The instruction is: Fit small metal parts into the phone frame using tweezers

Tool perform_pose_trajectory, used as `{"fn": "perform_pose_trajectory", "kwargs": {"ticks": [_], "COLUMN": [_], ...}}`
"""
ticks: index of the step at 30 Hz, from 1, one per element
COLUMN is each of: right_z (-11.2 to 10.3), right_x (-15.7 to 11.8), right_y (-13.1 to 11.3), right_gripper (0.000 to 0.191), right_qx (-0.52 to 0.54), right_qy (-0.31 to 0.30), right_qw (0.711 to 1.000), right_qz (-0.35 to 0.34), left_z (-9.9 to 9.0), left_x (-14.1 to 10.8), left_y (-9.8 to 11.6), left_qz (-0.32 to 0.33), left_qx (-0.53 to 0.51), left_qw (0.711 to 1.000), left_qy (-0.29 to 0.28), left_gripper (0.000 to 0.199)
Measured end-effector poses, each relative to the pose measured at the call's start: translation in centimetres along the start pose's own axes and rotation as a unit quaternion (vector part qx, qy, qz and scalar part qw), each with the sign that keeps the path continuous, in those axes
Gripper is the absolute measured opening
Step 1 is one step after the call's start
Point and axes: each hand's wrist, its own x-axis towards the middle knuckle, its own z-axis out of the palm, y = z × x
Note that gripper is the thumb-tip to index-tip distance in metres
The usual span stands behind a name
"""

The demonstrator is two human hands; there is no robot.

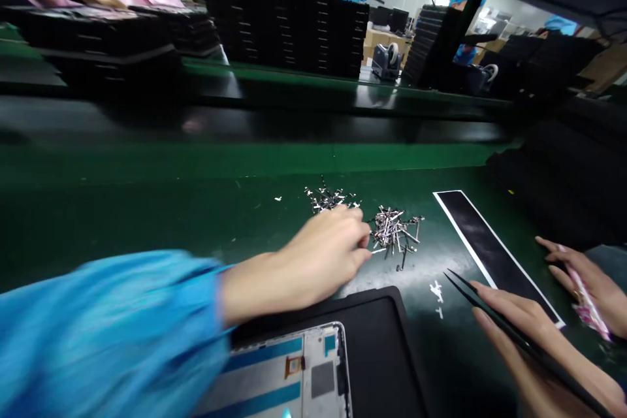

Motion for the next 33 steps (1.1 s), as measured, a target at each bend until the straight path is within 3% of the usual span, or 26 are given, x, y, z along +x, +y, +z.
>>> {"fn": "perform_pose_trajectory", "kwargs": {"ticks": [4,9,11,14,17,22,25,28,31,33], "right_z": [-1.3,-1.6,-1.3,-0.5,0.9,4.4,6.1,6.4,5.7,5.3], "right_x": [0.6,0.4,0.2,0.3,1.3,3.1,4.1,5.2,6.3,6.7], "right_y": [2.8,4.3,4.3,3.4,1.6,-0.6,-0.6,0.1,0.7,0.8], "right_gripper": [0.031,0.046,0.044,0.029,0.012,0.027,0.025,0.021,0.017,0.022], "right_qx": [-0.022,-0.078,-0.08,-0.067,-0.026,0.017,0.121,0.192,0.283,0.338], "right_qy": [-0.108,-0.134,-0.13,-0.09,-0.097,-0.084,-0.078,-0.071,-0.065,-0.058], "right_qw": [0.988,0.969,0.972,0.989,0.994,0.989,0.988,0.977,0.934,0.898], "right_qz": [-0.105,-0.194,-0.178,-0.095,-0.032,-0.123,-0.049,0.065,0.206,0.276], "left_z": [3.2,3.4,2.7,1.9,1.8,2.5,2.8,2.8,2.9,3.3], "left_x": [4.3,3.8,3.1,2.9,3.3,3.9,4.2,4.5,5.1,5.5], "left_y": [0.4,0.5,0.5,0.6,1.4,3.8,4.6,4.7,4.6,4.5], "left_qz": [-0.043,-0.053,-0.058,-0.079,-0.105,-0.122,-0.108,-0.088,-0.064,-0.048], "left_qx": [0.055,0.002,-0.045,-0.141,-0.261,-0.401,-0.428,-0.399,-0.34,-0.324], "left_qw": [0.993,0.991,0.989,0.98,0.954,0.903,0.894,0.912,0.936,0.943], "left_qy": [-0.09,-0.125,-0.128,-0.12,-0.105,-0.091,-0.077,-0.01,0.057,0.053], "left_gripper": [0.009,0.009,0.014,0.015,0.007,0.01,0.008,0.014,0.021,0.017]}}
